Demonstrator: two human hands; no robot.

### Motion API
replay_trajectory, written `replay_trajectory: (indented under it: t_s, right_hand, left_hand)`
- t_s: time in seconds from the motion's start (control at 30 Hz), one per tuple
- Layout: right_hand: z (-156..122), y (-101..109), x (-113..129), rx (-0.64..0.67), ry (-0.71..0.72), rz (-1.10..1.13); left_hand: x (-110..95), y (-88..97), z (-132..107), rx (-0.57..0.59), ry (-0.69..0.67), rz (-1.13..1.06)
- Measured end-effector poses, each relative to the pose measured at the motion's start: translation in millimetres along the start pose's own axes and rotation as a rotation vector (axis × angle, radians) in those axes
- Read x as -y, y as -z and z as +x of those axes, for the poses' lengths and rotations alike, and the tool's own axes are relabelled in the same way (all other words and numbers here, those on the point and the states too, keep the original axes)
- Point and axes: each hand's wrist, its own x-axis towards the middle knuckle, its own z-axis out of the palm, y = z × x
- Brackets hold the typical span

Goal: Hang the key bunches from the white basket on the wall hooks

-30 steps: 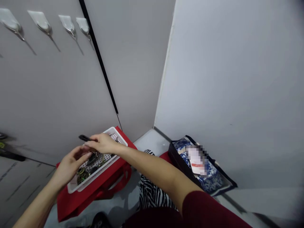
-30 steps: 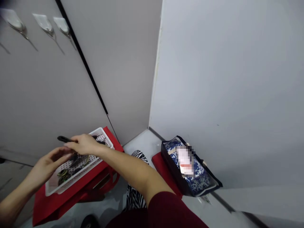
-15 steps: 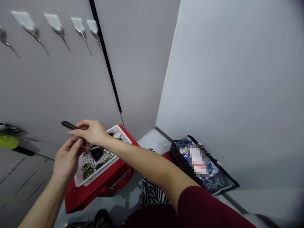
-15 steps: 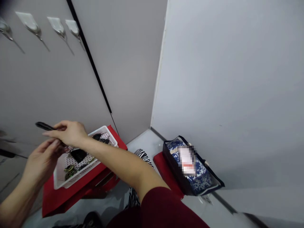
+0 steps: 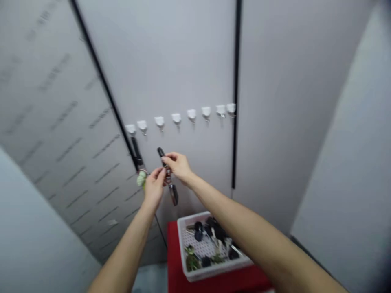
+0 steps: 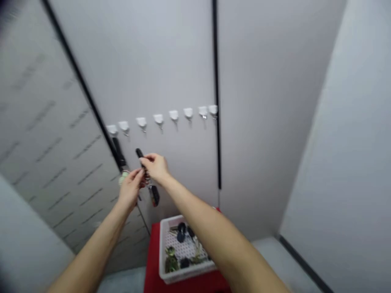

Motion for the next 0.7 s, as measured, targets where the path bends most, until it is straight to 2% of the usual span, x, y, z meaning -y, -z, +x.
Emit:
replay_trajectory:
  t_s: [0.13, 0.27, 0.47, 0.7]
  right_hand:
    - [35, -31, 13, 0.035, 0.114, -0.025]
    - [58, -51, 17, -0.022, 0.17, -0.184]
    - [82, -60, 10, -0.117, 0.177, -0.335]
    - [86, -63, 5, -0.176, 0.121, -0.461]
  left_hand:
    - [-16, 20.1, 34, -0.096, -0.086, -0.014]
    - [-24, 29.9, 53, -0.156, -0.081, -0.054]
    - [-21, 32.0, 76, -0.191, -0.09, -0.004]
    - [-8, 31.7, 90, -0.148, -0.054, 0.087]
